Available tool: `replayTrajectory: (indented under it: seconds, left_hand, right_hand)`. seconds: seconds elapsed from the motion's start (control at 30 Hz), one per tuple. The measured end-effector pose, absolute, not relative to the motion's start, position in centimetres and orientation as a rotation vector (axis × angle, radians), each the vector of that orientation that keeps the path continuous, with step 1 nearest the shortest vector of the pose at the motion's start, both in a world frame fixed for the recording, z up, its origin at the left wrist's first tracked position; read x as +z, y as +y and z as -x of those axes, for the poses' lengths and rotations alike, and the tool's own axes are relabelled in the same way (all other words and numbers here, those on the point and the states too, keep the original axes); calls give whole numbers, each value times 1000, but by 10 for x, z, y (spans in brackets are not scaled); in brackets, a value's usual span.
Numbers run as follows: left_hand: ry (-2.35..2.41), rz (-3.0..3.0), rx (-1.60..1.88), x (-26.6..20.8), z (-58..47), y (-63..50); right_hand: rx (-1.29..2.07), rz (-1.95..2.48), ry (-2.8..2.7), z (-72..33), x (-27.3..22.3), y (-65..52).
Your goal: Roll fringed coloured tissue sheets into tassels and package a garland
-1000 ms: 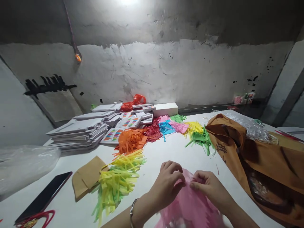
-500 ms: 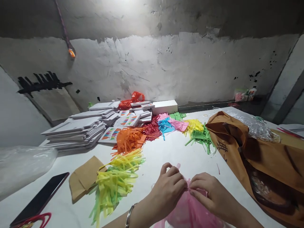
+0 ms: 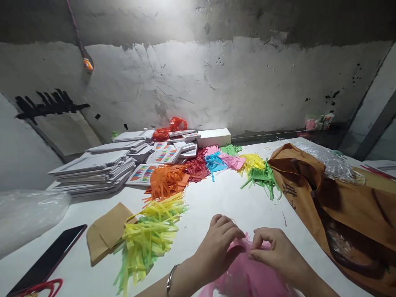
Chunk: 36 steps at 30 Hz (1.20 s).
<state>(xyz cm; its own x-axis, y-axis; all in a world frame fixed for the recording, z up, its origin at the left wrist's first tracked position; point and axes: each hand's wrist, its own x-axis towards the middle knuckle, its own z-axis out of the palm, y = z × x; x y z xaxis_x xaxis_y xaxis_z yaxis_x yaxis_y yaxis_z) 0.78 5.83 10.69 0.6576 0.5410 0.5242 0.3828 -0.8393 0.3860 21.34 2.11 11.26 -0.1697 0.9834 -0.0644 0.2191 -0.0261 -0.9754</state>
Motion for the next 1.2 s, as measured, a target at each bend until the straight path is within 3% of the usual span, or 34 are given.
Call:
replayTrajectory:
  seconds: [0.5,1.2]
  left_hand:
    - [478,-2718,1210,102,-4,65]
    - [458,-2926,1394,96,-5,67]
  right_hand:
    - [1835,928,-1037,-209,82,22]
    - [1734,1045,-1112,-211,58,44]
